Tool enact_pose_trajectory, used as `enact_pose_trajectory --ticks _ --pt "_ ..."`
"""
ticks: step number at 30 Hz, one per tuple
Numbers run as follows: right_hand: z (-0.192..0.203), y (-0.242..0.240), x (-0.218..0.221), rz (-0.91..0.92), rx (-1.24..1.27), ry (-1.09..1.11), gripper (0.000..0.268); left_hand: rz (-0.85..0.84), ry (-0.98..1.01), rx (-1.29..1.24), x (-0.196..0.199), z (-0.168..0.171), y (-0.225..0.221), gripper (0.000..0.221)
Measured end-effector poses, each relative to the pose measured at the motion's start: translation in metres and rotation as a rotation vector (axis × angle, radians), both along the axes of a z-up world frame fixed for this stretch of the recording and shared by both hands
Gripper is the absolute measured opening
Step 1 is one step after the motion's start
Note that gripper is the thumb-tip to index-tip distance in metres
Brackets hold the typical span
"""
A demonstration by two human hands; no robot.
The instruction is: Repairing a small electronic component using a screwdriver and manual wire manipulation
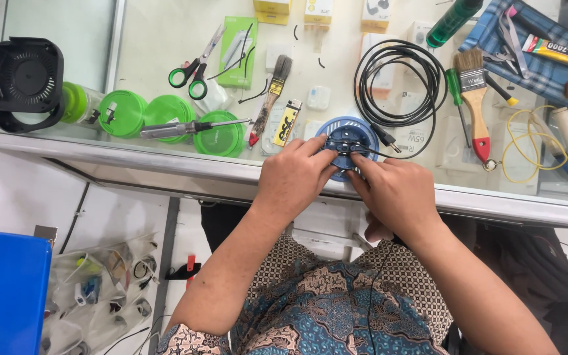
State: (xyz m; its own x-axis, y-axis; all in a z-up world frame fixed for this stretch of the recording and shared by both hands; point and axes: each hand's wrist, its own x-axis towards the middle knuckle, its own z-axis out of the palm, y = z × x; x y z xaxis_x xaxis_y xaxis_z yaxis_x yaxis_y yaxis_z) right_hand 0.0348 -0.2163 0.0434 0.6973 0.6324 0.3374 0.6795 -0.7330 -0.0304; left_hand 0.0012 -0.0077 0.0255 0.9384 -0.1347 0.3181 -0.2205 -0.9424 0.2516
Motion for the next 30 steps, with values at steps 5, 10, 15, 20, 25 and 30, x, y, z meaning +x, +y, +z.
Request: enact_pose_trajectory --ticks 5,10,15,20,25,30 --pt "0.001 0.002 0.001 0.002 -0.008 -0.03 0.023 -0.015 0.006 -0.015 0.001 0.004 0.002 0.017" --pt "0.006 0.0 0.01 0.055 -0.029 0.013 0.025 -0.026 0.016 -0.033 0.001 0.007 0.003 0.018" --pt "0.012 -0.001 0.009 0.064 -0.012 0.073 0.024 -0.011 -0.009 -0.033 0.0 0.007 0.002 0.019" --pt "0.018 -0.008 0.006 0.043 0.143 0.218 0.022 -0.001 -0.034 -0.063 -0.002 -0.004 0.003 0.019" --pt "0.008 -0.016 0.01 -0.068 0.28 0.179 0.013 0.002 -0.047 -0.094 -0.002 -0.001 0.003 0.02" --pt "0.025 -0.006 0.028 0.096 0.28 -0.029 0.015 -0.019 -0.053 -0.087 -0.002 0.002 0.004 0.02"
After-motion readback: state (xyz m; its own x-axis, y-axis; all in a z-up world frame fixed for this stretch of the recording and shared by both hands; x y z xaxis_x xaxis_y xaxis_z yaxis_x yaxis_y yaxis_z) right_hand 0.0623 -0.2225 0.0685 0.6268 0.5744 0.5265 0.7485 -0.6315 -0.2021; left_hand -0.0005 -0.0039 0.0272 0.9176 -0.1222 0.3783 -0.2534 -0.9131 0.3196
